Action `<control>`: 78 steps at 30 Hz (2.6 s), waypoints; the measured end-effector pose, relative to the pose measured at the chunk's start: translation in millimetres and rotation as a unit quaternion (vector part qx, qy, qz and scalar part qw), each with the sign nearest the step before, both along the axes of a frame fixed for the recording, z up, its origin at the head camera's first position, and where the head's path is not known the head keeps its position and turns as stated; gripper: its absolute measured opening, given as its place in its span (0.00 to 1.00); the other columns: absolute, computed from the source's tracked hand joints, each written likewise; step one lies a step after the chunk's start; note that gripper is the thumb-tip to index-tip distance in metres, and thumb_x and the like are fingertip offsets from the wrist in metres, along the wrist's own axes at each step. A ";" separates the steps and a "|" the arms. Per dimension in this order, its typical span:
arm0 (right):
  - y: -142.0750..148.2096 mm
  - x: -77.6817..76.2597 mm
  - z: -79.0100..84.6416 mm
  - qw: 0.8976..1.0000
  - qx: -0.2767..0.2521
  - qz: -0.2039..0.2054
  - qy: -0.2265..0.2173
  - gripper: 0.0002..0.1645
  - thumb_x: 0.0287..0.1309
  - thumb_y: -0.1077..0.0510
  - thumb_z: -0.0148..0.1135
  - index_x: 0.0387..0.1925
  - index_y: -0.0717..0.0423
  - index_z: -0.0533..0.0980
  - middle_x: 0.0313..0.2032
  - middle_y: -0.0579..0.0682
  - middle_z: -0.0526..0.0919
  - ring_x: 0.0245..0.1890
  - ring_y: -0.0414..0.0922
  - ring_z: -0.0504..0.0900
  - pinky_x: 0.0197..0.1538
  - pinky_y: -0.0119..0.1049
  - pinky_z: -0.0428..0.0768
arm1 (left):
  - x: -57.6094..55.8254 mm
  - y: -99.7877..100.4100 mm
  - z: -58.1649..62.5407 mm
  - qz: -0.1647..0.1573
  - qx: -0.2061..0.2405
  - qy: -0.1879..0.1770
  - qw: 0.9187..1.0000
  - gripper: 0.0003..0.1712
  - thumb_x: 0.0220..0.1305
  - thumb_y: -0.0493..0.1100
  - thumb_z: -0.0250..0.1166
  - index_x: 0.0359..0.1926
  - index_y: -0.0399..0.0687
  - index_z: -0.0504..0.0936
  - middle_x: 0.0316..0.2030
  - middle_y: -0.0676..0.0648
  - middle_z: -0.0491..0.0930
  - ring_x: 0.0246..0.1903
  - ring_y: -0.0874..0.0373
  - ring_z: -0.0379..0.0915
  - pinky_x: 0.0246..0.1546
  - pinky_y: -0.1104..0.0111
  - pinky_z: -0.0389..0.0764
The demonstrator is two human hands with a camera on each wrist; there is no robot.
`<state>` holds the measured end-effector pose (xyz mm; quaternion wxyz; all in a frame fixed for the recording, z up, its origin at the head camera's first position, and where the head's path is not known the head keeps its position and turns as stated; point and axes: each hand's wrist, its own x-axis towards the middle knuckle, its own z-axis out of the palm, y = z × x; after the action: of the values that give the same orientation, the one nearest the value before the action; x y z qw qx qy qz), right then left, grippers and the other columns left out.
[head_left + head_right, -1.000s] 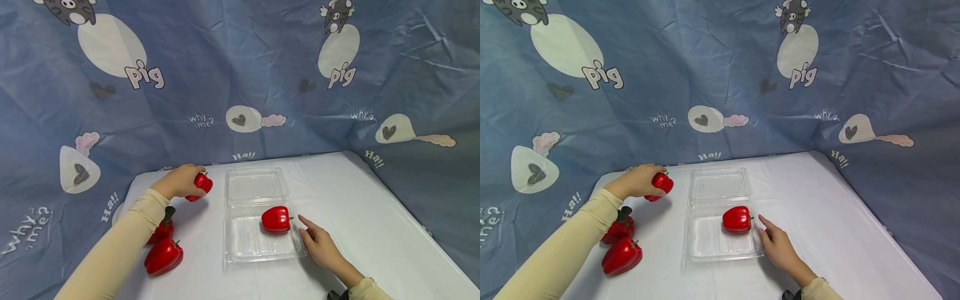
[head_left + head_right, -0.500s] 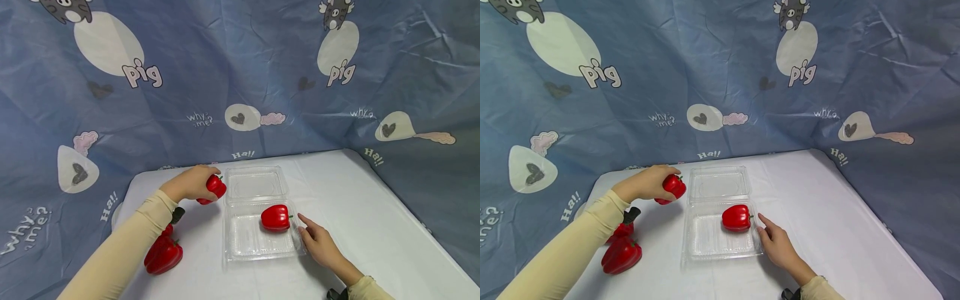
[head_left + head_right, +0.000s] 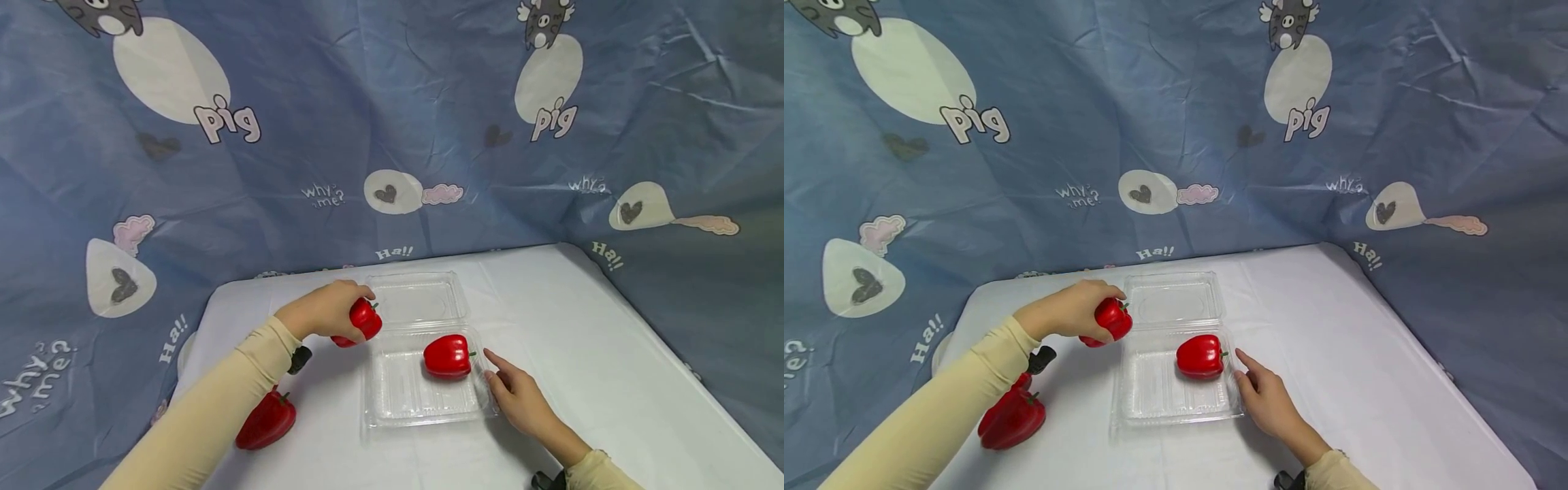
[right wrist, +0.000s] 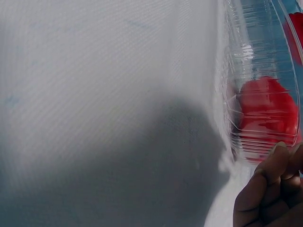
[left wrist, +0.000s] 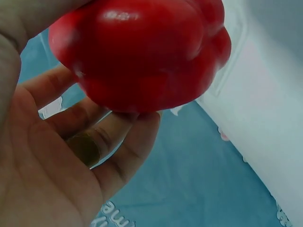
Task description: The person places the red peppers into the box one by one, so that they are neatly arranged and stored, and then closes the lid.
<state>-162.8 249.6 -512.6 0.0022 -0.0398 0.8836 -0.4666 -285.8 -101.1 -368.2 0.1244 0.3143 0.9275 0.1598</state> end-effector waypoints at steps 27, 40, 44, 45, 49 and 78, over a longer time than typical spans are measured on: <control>-1.0 0.4 -1.4 1.000 -0.001 -0.002 0.004 0.28 0.71 0.56 0.56 0.70 0.57 0.67 0.16 0.45 0.71 0.14 0.37 0.68 0.18 0.32 0.70 | 11.3 37.2 -16.1 -0.056 -0.027 0.002 0.998 0.35 0.43 0.46 0.80 0.55 0.49 0.79 0.44 0.52 0.78 0.44 0.56 0.75 0.38 0.65 0.82; -0.7 -0.9 1.7 1.000 0.001 0.002 0.008 0.28 0.71 0.57 0.56 0.70 0.58 0.67 0.16 0.44 0.71 0.14 0.37 0.67 0.18 0.32 0.69 | 13.2 51.8 -28.9 -0.075 -0.045 0.017 0.996 0.38 0.43 0.46 0.80 0.58 0.49 0.78 0.44 0.53 0.79 0.44 0.57 0.74 0.38 0.67 0.80; -0.2 -0.9 0.9 1.000 0.004 -0.001 0.005 0.28 0.71 0.57 0.56 0.70 0.57 0.67 0.16 0.45 0.71 0.14 0.37 0.68 0.18 0.32 0.70 | 14.8 57.2 -31.0 -0.084 -0.045 0.023 0.995 0.39 0.42 0.46 0.81 0.59 0.49 0.78 0.45 0.53 0.79 0.45 0.56 0.74 0.38 0.67 0.80; 0.1 -0.9 0.6 1.000 0.005 -0.001 0.004 0.28 0.71 0.58 0.56 0.70 0.57 0.67 0.16 0.45 0.71 0.14 0.37 0.68 0.18 0.32 0.70 | 15.2 58.6 -31.7 -0.086 -0.046 0.024 0.995 0.39 0.42 0.47 0.81 0.59 0.49 0.78 0.45 0.53 0.79 0.46 0.56 0.74 0.39 0.67 0.80; 0.4 -1.5 0.0 1.000 0.000 0.002 0.006 0.28 0.72 0.57 0.56 0.70 0.57 0.67 0.16 0.45 0.72 0.14 0.38 0.68 0.18 0.32 0.70 | 15.9 63.1 -36.0 -0.093 -0.049 0.028 0.994 0.40 0.41 0.47 0.82 0.58 0.49 0.79 0.44 0.52 0.80 0.45 0.55 0.74 0.39 0.66 0.80; -1.0 -0.3 -0.9 1.000 0.000 -0.001 0.004 0.29 0.72 0.57 0.56 0.70 0.57 0.66 0.17 0.45 0.72 0.14 0.38 0.68 0.18 0.32 0.70 | 22.4 79.9 -70.6 -0.118 -0.085 0.090 0.985 0.42 0.38 0.48 0.84 0.59 0.53 0.80 0.46 0.51 0.77 0.46 0.55 0.73 0.46 0.61 0.77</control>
<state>-163.1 248.6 -513.5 -0.0018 -0.0409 0.8836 -0.4664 -263.4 -21.2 -438.8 0.0848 0.4227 0.9016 0.0358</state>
